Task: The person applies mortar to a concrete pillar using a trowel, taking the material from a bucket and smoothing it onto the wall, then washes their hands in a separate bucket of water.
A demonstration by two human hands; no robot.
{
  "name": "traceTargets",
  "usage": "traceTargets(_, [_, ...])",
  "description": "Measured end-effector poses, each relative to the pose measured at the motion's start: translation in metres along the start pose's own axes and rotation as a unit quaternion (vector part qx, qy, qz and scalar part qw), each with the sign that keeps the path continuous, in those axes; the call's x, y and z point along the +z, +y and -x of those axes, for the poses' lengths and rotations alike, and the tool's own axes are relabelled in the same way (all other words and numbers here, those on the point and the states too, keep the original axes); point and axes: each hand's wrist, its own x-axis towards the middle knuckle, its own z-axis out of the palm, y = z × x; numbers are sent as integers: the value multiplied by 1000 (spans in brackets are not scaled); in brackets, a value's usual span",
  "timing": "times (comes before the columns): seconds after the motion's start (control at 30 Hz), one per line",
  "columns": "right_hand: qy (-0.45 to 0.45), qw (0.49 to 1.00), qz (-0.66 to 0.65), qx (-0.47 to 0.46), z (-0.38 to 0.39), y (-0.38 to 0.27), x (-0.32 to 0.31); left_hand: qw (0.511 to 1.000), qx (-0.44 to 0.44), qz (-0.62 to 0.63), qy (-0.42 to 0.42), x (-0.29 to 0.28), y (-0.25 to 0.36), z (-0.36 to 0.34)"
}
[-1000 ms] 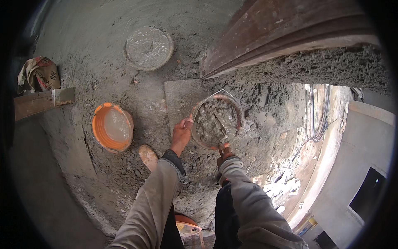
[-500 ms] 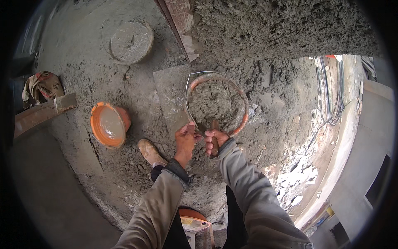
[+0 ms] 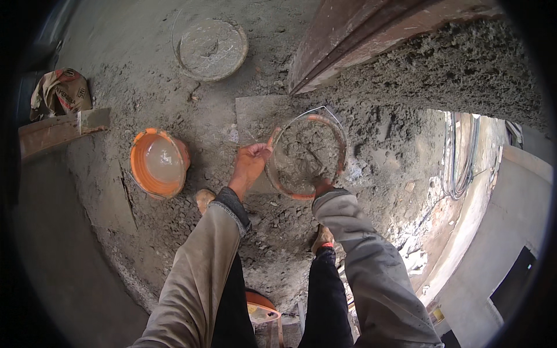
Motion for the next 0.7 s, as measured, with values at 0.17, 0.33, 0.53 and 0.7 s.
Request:
traceTargets(0.17, [15, 1000, -9, 11, 27, -22, -6, 991, -10, 104, 85, -75, -15, 46])
traceTargets(0.33, [46, 998, -42, 5, -24, -15, 57, 917, 0, 176, 357, -209, -58, 62])
traceTargets(0.53, [202, 945, -255, -28, -40, -9, 85, 894, -127, 295, 312, -343, -113, -6])
traceTargets(0.7, [265, 830, -490, 21, -12, -3, 86, 891, -169, 315, 280, -329, -114, -35])
